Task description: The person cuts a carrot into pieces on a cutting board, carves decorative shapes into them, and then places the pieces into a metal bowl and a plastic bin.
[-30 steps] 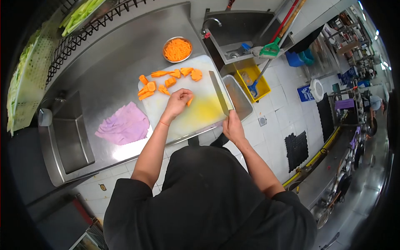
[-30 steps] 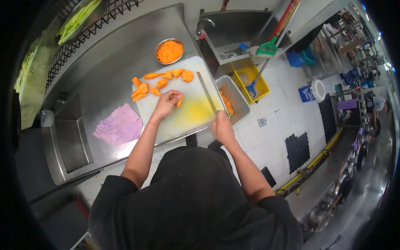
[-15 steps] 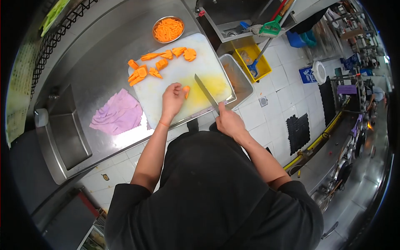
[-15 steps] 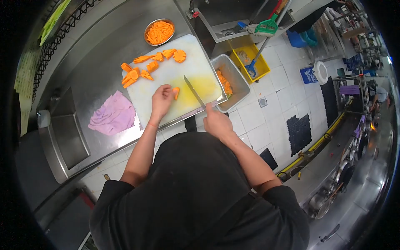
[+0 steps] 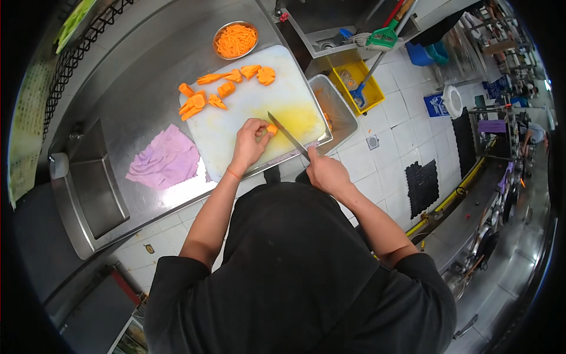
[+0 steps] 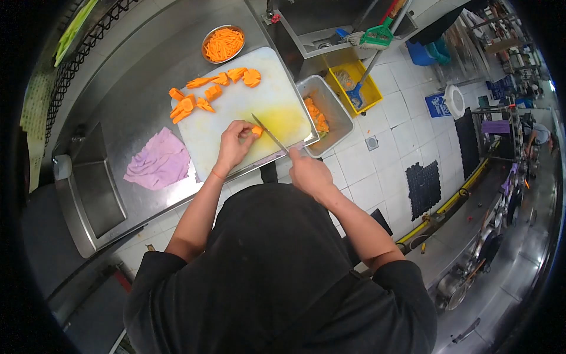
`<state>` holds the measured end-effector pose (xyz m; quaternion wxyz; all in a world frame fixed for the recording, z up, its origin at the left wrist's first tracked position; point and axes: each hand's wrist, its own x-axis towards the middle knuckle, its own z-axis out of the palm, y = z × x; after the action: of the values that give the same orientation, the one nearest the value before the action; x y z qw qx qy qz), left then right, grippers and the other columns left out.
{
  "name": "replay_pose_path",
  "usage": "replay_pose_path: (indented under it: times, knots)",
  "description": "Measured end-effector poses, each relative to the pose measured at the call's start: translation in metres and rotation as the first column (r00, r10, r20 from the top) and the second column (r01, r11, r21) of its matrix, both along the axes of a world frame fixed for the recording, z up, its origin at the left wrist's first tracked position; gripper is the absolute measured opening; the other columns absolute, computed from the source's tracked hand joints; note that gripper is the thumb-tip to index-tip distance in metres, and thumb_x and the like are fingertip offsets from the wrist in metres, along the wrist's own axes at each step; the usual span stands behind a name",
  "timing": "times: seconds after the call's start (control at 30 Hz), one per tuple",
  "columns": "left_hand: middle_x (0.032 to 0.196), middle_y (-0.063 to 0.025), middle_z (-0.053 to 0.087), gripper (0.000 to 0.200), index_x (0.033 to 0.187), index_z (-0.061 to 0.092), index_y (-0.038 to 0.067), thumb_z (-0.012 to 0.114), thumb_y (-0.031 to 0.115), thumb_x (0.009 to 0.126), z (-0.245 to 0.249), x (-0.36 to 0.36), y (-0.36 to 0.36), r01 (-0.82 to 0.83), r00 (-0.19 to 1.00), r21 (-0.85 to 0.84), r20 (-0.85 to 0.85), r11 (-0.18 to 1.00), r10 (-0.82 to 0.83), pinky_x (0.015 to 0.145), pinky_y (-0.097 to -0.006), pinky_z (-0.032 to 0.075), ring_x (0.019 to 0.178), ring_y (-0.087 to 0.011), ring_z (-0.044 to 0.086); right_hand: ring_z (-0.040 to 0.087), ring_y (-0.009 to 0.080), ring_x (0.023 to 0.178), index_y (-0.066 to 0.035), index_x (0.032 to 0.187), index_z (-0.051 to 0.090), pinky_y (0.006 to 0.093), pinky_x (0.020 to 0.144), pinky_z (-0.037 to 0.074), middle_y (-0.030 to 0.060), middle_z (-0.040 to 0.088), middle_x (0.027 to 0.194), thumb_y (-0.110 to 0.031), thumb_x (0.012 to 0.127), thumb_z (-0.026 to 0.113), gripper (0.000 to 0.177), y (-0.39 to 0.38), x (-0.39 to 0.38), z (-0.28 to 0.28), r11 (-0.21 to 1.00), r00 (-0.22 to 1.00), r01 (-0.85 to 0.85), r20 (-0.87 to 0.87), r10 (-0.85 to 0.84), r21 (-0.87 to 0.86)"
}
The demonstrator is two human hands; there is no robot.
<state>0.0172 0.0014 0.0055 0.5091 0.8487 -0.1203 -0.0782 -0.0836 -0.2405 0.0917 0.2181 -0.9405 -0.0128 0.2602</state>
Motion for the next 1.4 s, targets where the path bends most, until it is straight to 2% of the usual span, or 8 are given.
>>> replay_pose_path:
  times: [0.2, 0.37, 0.7, 0.8, 0.9, 1.0, 1.27, 1.4]
  knots:
    - [0.111, -0.0135, 0.070, 0.026, 0.117, 0.073, 0.000, 0.079, 0.004, 0.091, -0.007, -0.003, 0.000, 0.035, 0.995, -0.110, 0.101, 0.993, -0.024, 0.085, -0.0354, 0.059, 0.092, -0.0260, 0.070, 0.073, 0.0497, 0.082, 0.000, 0.122, 0.051, 0.0619, 0.076, 0.056, 0.0281, 0.074, 0.084, -0.012, 0.095, 0.058, 0.030, -0.004, -0.005, 0.010, 0.999, 0.999, -0.027, 0.020, 0.027, -0.017]
    - [0.108, -0.0118, 0.068, 0.026, 0.116, 0.072, -0.001, 0.078, 0.002, 0.092, -0.001, -0.002, -0.007, 0.029, 0.996, -0.084, 0.083, 0.996, -0.022, 0.083, -0.0334, 0.058, 0.088, -0.0224, 0.068, 0.074, 0.0488, 0.085, 0.001, 0.123, 0.050, 0.0609, 0.076, 0.056, 0.0280, 0.074, 0.088, -0.012, 0.097, 0.058, 0.030, 0.005, -0.005, 0.015, 1.000, 0.998, 0.023, 0.053, -0.023, 0.001]
    - [0.106, -0.0112, 0.068, 0.025, 0.116, 0.071, -0.001, 0.077, 0.001, 0.091, -0.005, -0.001, -0.012, 0.024, 0.998, -0.065, 0.060, 0.998, -0.020, 0.080, -0.0305, 0.058, 0.085, -0.0188, 0.068, 0.074, 0.0496, 0.087, 0.003, 0.128, 0.047, 0.0608, 0.079, 0.057, 0.0295, 0.074, 0.089, -0.006, 0.097, 0.054, 0.034, 0.021, -0.003, 0.044, 1.000, 0.991, 0.012, -0.135, -0.015, -0.027]
    - [0.105, -0.0127, 0.068, 0.026, 0.115, 0.072, -0.001, 0.077, 0.003, 0.090, -0.006, 0.000, -0.012, 0.014, 0.999, -0.086, 0.048, 0.996, -0.010, 0.079, -0.0325, 0.058, 0.083, -0.0219, 0.067, 0.074, 0.0500, 0.089, 0.003, 0.126, 0.047, 0.0607, 0.079, 0.057, 0.0308, 0.074, 0.093, -0.004, 0.096, 0.053, 0.031, 0.021, -0.008, 0.044, 1.000, 0.989, -0.007, -0.151, 0.003, -0.027]
    - [0.106, -0.0122, 0.069, 0.027, 0.115, 0.072, -0.001, 0.078, 0.003, 0.089, -0.007, -0.001, -0.012, 0.013, 0.999, -0.100, 0.041, 0.995, -0.008, 0.079, -0.0326, 0.058, 0.083, -0.0217, 0.067, 0.071, 0.0523, 0.084, 0.003, 0.115, 0.046, 0.0624, 0.075, 0.055, 0.0306, 0.071, 0.083, -0.010, 0.099, 0.058, 0.025, 0.022, -0.011, 0.045, 1.000, 0.996, 0.018, -0.092, -0.018, 0.000]
    - [0.106, -0.0109, 0.069, 0.026, 0.116, 0.072, 0.000, 0.077, 0.001, 0.090, -0.007, -0.001, -0.012, 0.023, 0.998, -0.081, 0.057, 0.996, -0.019, 0.081, -0.0309, 0.058, 0.085, -0.0187, 0.068, 0.074, 0.0504, 0.091, 0.004, 0.122, 0.047, 0.0608, 0.080, 0.057, 0.0313, 0.074, 0.094, -0.002, 0.096, 0.052, 0.027, 0.026, -0.007, 0.053, 1.000, 0.989, -0.009, -0.150, 0.006, -0.018]
    - [0.106, -0.0108, 0.069, 0.026, 0.115, 0.072, 0.000, 0.078, 0.002, 0.090, -0.008, 0.001, -0.010, 0.032, 0.998, -0.088, 0.052, 0.996, -0.028, 0.081, -0.0312, 0.059, 0.086, -0.0187, 0.069, 0.074, 0.0523, 0.088, 0.002, 0.117, 0.047, 0.0630, 0.079, 0.056, 0.0316, 0.074, 0.089, -0.002, 0.098, 0.050, 0.019, 0.041, 0.004, 0.037, 0.999, 0.996, 0.051, -0.075, -0.050, 0.016]
    - [0.108, -0.0130, 0.070, 0.026, 0.115, 0.072, -0.001, 0.079, 0.004, 0.090, -0.014, 0.003, -0.008, 0.047, 0.997, -0.115, 0.064, 0.992, -0.040, 0.080, -0.0328, 0.059, 0.084, -0.0219, 0.068, 0.073, 0.0519, 0.088, 0.001, 0.120, 0.048, 0.0635, 0.078, 0.056, 0.0307, 0.074, 0.091, -0.005, 0.098, 0.054, 0.023, 0.046, 0.038, -0.031, 0.996, 0.996, 0.093, 0.007, -0.093, 0.001]
